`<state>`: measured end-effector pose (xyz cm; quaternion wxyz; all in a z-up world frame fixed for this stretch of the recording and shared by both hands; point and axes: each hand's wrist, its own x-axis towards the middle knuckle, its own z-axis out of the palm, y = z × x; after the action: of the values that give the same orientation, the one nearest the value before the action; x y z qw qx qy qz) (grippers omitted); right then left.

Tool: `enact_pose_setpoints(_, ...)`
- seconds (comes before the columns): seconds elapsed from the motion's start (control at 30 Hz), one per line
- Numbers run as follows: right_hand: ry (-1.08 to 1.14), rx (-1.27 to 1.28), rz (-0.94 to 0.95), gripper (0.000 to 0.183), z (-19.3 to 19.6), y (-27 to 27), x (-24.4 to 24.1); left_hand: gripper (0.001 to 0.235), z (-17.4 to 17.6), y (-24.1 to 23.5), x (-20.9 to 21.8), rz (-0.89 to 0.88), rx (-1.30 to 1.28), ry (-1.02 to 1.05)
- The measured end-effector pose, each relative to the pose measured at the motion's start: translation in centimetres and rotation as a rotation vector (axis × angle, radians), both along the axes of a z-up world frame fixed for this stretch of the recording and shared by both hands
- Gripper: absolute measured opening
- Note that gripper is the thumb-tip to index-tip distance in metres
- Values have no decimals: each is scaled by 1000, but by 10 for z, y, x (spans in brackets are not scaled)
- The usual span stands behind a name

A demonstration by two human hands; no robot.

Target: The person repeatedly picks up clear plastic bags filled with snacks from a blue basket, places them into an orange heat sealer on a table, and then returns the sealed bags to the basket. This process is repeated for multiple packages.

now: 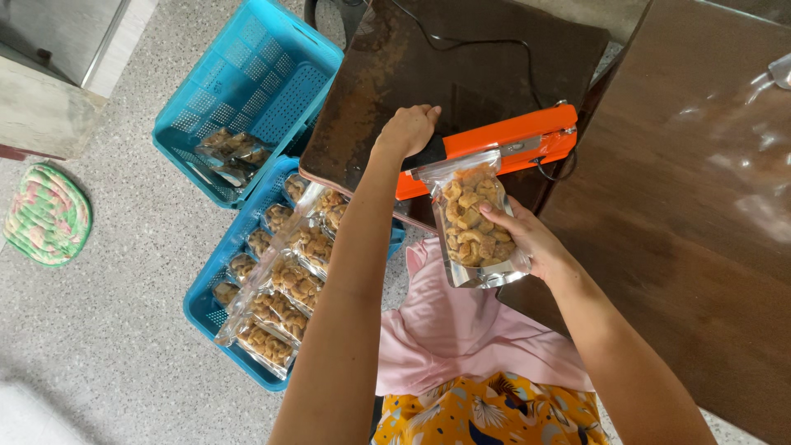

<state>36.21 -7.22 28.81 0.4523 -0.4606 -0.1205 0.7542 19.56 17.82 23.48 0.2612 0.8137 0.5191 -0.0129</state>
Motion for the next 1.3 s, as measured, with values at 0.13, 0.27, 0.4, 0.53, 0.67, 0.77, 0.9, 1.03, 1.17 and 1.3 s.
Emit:
enact_pose_setpoints(0.13, -12, -7, 2, 79, -3, 0, 1, 49, -3, 1, 0, 21, -13, -6)
enact_pose_setpoints(0.27, 21, -25, 0, 79, -7, -6, 3, 49, -8, 3, 0, 3, 27, -31)
enact_pose_setpoints(0.4, 113, -16, -58, 75, -9, -21, 4, 50, -4, 1, 0, 18, 36, -66)
enact_pose_setpoints(0.53, 221, 58, -73, 70, -11, -35, 3, 50, 23, -10, -1, 119, 57, -130)
enact_pose_setpoints(0.67, 249, 89, -98, 70, -15, -42, 0, 44, 68, -17, 1, 80, 141, -271)
enact_pose_setpoints(0.77, 228, 65, -73, 71, -14, -48, 2, 35, 112, -29, 3, -17, 256, -541)
enact_pose_setpoints(0.9, 215, 83, 79, 76, -16, -63, 15, 51, 159, -89, -16, -494, 499, -646)
enact_pose_setpoints(1.03, 22, -1, 435, 88, -16, -68, 40, 106, 161, -209, -34, -903, 433, -96)
enact_pose_setpoints(1.17, -32, -90, 784, 103, -14, -60, 27, 112, 140, -278, -75, -938, 306, -139)
enact_pose_setpoints(1.3, 103, 7, 1014, 108, -5, -44, -13, 99, 116, -315, -130, -715, 158, -119)
